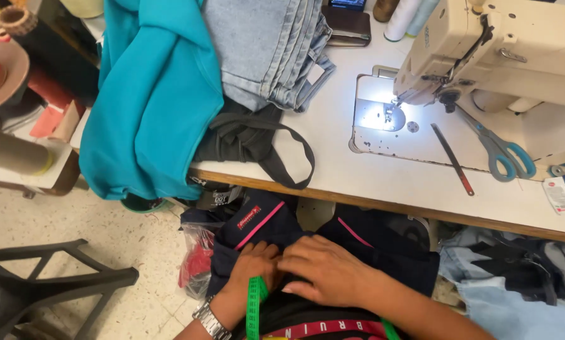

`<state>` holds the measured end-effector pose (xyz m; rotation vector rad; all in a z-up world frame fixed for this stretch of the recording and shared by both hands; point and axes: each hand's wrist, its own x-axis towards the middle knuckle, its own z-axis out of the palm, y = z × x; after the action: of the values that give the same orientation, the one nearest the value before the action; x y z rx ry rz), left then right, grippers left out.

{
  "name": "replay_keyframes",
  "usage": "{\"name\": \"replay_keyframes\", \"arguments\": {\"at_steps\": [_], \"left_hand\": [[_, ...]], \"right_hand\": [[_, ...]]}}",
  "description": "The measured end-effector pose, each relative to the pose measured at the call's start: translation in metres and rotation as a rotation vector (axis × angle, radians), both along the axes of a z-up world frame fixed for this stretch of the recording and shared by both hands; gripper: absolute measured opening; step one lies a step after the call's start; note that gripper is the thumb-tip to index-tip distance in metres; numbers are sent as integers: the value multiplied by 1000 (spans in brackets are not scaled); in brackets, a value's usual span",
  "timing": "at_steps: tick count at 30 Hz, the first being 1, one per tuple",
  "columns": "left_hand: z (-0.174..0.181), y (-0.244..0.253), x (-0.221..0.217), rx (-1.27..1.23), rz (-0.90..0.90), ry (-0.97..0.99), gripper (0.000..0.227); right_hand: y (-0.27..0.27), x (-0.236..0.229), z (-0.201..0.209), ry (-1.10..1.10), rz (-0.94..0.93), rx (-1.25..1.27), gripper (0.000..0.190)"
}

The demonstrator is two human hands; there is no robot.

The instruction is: Inspecting and measuring a garment at a sewing workstation using a small tool and measuring tape.

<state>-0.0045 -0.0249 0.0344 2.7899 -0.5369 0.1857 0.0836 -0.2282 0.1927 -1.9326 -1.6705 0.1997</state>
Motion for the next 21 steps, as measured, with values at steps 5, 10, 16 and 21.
{"name": "replay_keyframes", "arguments": {"at_steps": [5,10,16,21], "left_hand": [[50,-7,5,56,-43,186,15],[93,-15,-1,91,-113,290,15],[88,-40,-16,50,-178,285,9],[114,-27,-23,-104,-123,344,6]], "right_hand": [[-42,-11,-87,115,-283,-484,65],[-55,-24,-81,103,-314,-546,17],[-50,-36,-48,-32,-207,-280,11],[-63,-28,-52,32,-246,-696,11]]}}
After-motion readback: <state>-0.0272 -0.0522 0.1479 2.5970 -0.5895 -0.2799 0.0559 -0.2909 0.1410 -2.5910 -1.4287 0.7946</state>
